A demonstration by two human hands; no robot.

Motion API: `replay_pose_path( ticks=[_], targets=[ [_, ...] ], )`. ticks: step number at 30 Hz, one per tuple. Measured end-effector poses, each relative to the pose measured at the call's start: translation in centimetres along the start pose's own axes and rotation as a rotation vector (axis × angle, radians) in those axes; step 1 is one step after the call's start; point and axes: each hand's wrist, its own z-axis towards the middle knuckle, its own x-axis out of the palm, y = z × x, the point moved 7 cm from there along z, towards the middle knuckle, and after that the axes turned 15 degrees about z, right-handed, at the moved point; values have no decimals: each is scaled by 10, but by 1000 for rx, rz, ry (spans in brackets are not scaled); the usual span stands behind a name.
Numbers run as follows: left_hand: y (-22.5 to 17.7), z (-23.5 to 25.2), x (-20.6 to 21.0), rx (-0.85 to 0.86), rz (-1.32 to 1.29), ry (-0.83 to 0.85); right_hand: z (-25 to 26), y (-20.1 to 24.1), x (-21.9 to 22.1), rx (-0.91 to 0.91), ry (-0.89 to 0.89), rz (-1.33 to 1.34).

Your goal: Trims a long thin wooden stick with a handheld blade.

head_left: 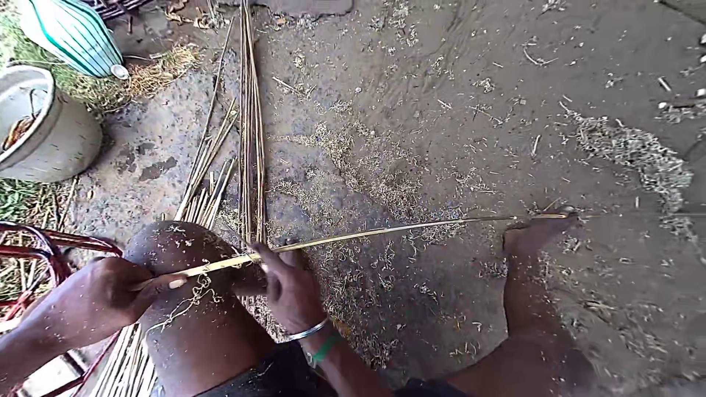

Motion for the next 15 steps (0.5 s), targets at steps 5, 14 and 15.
replay_pose_path(
  ticks=[5,14,15],
  targets=[
    [10,-7,3,-48,-48,55,36,-219,-246,487,-104,-321],
    [-9,-13,-3,-85,221,-84,-14,39,36,79,73,61],
    [-7,-15,-4,-83,224,-107,-10,25,24,32,71,-5]
  ],
)
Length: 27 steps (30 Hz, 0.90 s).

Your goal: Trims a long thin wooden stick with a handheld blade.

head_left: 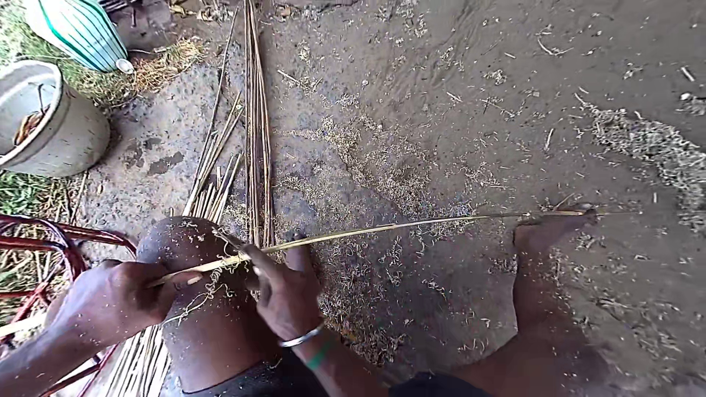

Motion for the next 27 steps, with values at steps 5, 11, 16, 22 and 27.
replay_pose_path(
  ticks=[5,11,16,22,27],
  targets=[
    [16,-19,21,-27,-11,-66,24,-202,-236,457,-34,-405],
    [17,-22,26,3,19,-128,12,-129,-135,369,-216,-136],
    [-25,-11,-14,67,-96,25,-1,-21,-22,77,103,-40],
    [-47,-8,-48,-41,-35,149,19,-278,-329,695,-218,-377],
    [-65,4,-66,-16,-63,31,7,-126,-144,340,-176,-158]
  ],
)
